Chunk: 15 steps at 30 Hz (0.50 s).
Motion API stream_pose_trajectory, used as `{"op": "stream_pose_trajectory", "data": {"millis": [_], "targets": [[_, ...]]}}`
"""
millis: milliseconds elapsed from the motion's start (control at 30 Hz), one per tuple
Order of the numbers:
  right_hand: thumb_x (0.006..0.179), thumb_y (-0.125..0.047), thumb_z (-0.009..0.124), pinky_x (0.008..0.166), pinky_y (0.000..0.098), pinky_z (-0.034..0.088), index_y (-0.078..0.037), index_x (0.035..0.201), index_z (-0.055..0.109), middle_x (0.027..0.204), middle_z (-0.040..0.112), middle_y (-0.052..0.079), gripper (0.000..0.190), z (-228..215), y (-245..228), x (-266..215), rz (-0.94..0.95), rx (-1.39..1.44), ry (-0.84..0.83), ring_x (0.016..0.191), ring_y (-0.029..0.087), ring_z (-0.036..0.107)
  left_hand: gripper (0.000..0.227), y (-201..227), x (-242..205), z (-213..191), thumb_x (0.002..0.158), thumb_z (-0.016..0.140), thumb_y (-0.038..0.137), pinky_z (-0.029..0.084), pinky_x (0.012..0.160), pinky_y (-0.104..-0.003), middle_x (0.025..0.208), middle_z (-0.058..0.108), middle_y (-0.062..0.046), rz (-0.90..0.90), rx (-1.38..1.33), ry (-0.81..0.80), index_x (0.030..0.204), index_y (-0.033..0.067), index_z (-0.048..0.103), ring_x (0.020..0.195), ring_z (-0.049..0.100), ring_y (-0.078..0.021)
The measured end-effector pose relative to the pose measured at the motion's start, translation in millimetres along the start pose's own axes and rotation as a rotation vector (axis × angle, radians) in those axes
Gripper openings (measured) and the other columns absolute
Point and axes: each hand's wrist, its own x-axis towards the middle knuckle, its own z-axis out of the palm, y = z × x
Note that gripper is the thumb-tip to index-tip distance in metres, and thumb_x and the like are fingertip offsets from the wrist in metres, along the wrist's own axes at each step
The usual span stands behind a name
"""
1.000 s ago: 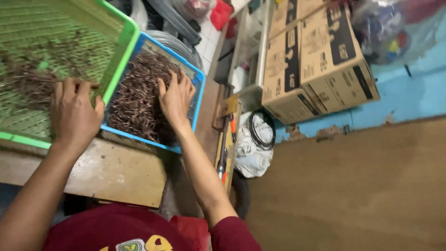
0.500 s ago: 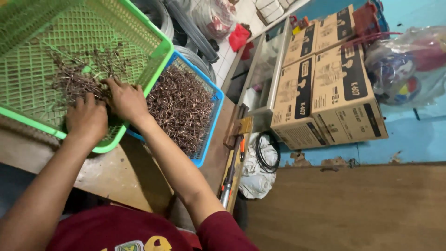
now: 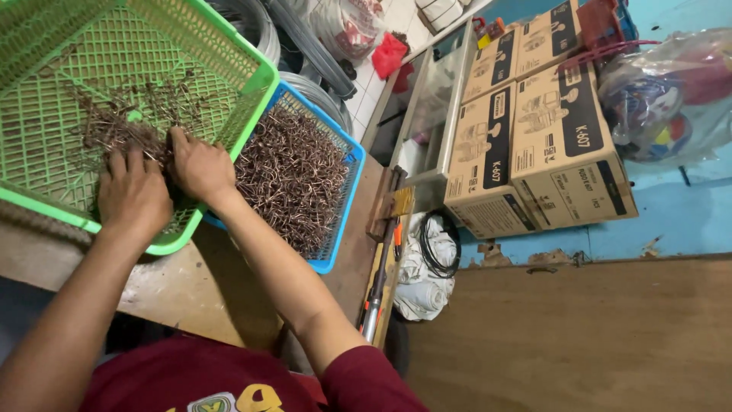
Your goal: Picking up small metal clips from a container and using a manual lever-operated jig to bend them into shape.
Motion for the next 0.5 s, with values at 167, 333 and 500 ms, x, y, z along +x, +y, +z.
{"op": "stream_pose_trajectory", "data": {"millis": [167,333,500], "targets": [[0.107,-0.024,0.042,0.045,0.0350,0.050,-0.005,0.134,0.039,0.059,0.054,-0.003,0.034,1.1,-2.5,-8.8,-0.010,0.123,0.198,0.043,0.015,0.049,0.061,-12.7,15.0,1.2,0.083,0.065,0.012,0.024,0.119,-0.061,0.175,0.022,-0.023,0.015,-0.034,0.121,0.142,-0.0028,0.058,0.154,0.022,-0.0463],[0.108,-0.020,0.040,0.028,0.0381,0.036,-0.005,0.113,0.041,0.054,0.046,0.001,0.015,-35.7,-9.4,-20.9,-0.012,0.477,0.346,0.034,0.020,0.040,0.066,-13.6,26.2,-8.5,0.084,0.063,0.013,0.020,0.119,-0.064,0.173,0.023,-0.023,-0.002,-0.062,0.029,0.148,0.0013,0.049,0.153,0.021,-0.0494],[0.108,-0.012,0.048,0.029,0.0280,0.037,-0.002,0.118,0.041,0.073,0.061,0.010,0.015,-38.3,-9.2,-21.2,0.025,0.712,0.439,0.039,0.015,0.045,0.088,-11.8,28.6,-20.1,0.081,0.074,0.018,0.029,0.112,-0.068,0.169,0.023,-0.023,0.005,-0.164,-0.006,0.158,0.0055,0.034,0.146,0.025,-0.0538]]}}
